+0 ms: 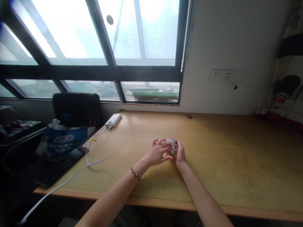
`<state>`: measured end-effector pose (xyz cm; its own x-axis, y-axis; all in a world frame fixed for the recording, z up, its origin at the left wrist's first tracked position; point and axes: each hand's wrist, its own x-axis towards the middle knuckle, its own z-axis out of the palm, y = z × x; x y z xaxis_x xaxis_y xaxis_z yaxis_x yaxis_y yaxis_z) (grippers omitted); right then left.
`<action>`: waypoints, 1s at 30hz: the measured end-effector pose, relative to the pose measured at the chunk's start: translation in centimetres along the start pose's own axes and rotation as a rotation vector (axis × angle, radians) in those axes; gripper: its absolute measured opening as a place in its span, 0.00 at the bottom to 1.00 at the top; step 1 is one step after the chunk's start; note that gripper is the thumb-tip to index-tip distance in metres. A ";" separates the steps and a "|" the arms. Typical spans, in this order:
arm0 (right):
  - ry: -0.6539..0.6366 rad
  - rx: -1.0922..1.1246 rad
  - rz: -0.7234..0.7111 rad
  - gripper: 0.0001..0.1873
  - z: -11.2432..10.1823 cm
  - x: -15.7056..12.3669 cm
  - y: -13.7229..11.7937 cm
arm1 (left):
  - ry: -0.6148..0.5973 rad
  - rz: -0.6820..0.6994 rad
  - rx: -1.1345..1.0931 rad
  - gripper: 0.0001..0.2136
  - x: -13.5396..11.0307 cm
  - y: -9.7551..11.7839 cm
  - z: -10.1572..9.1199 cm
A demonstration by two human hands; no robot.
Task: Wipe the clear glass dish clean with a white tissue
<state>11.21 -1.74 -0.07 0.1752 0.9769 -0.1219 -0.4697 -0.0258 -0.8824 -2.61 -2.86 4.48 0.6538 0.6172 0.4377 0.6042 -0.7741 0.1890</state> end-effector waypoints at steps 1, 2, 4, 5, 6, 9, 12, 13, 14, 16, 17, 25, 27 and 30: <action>-0.018 0.040 0.049 0.20 0.0 -0.1 -0.2 | 0.012 -0.007 -0.012 0.21 0.0 0.1 0.0; -0.032 0.075 0.093 0.20 0.1 -0.1 -0.4 | 0.019 -0.009 -0.027 0.22 -0.1 0.2 0.0; -0.050 0.104 0.143 0.20 0.1 -0.3 -0.8 | 0.013 0.000 -0.061 0.24 -0.1 0.5 -0.2; -0.056 0.100 0.156 0.20 0.2 -0.4 -0.9 | 0.006 0.008 -0.079 0.25 -0.1 0.6 -0.3; -0.059 0.091 0.171 0.20 0.2 -0.4 -1.0 | -0.001 0.019 -0.099 0.26 -0.1 0.7 -0.4; -0.050 0.066 0.212 0.20 0.1 -0.5 -1.0 | -0.017 0.062 -0.191 0.25 0.0 1.1 -0.4; -0.021 0.070 0.218 0.21 -0.1 -0.4 -0.8 | 0.006 0.100 -0.338 0.24 -0.1 1.3 0.2; -0.020 0.080 0.209 0.21 -0.2 -0.3 -0.7 | 0.023 0.104 -0.392 0.24 -0.1 1.2 0.5; -0.024 0.095 0.193 0.21 -0.2 -0.3 -0.7 | 0.040 0.105 -0.444 0.23 -0.2 1.2 0.7; -0.051 0.130 0.157 0.21 -0.2 -0.2 -0.7 | 0.063 0.091 -0.535 0.21 -0.2 1.1 1.0; -0.063 0.143 0.141 0.21 -0.2 -0.2 -0.8 | 0.066 0.076 -0.570 0.19 -0.2 1.0 1.0; -0.043 0.097 0.180 0.20 -0.5 -0.1 -0.6 | -0.003 0.021 -0.508 0.14 0.2 0.2 -0.2; -0.053 0.106 0.195 0.20 -0.5 -0.1 -0.7 | -0.017 0.044 -0.433 0.14 0.3 -0.1 -0.4; -0.040 0.108 0.214 0.20 -0.5 -0.1 -0.9 | -0.019 0.070 -0.296 0.14 0.2 -0.2 -0.5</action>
<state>12.02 -1.95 0.49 0.0285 0.9594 -0.2807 -0.5827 -0.2122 -0.7845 -2.79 -2.66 5.01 0.6994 0.5612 0.4426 0.4000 -0.8206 0.4083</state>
